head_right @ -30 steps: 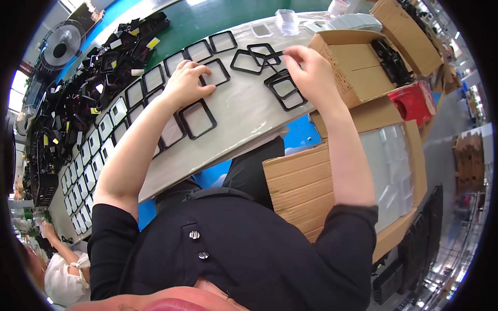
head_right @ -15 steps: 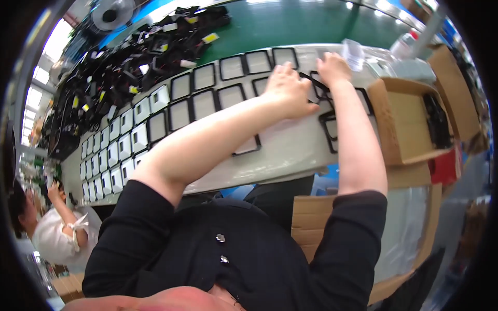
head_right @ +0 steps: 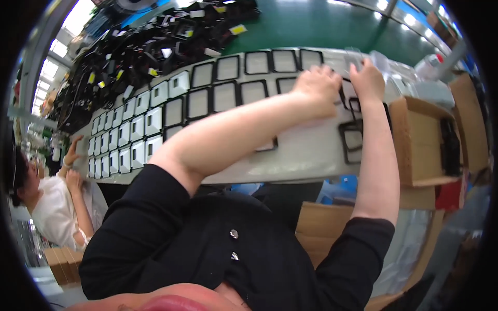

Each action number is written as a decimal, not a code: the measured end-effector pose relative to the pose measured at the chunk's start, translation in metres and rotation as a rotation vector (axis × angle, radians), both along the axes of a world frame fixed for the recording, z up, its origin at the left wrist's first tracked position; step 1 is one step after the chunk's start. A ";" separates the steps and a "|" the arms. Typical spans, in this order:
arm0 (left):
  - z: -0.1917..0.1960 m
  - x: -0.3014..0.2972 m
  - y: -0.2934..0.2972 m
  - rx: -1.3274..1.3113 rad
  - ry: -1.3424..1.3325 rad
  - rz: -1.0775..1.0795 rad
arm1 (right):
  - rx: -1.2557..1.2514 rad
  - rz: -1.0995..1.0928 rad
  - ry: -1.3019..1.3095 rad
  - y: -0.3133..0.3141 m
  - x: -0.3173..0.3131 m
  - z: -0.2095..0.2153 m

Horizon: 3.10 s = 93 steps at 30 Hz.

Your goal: Assembling glass panels into plastic frames on a production line.

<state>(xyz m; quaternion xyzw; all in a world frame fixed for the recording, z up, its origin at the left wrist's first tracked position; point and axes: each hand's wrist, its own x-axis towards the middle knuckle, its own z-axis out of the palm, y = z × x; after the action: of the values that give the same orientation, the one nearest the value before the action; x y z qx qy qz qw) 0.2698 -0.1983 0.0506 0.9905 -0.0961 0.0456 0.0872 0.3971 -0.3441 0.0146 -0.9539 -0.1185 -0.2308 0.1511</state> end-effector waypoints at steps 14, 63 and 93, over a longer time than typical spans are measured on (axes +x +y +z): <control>0.054 -0.120 0.084 -0.583 -0.386 -0.124 | 0.368 0.478 -0.135 0.036 -0.211 0.090; 0.053 -0.325 0.171 -0.718 -0.549 -0.173 | 1.370 0.891 1.268 0.140 -0.346 0.115; -0.025 -0.332 0.183 -0.850 -0.443 -0.021 | 0.889 0.767 1.139 0.157 -0.346 0.035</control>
<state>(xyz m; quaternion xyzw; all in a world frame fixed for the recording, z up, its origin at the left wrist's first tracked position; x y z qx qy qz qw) -0.0618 -0.0150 0.0255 0.8323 -0.0954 0.2901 0.4626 0.0513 -0.1875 0.0494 -0.6690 -0.2393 0.3316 0.6207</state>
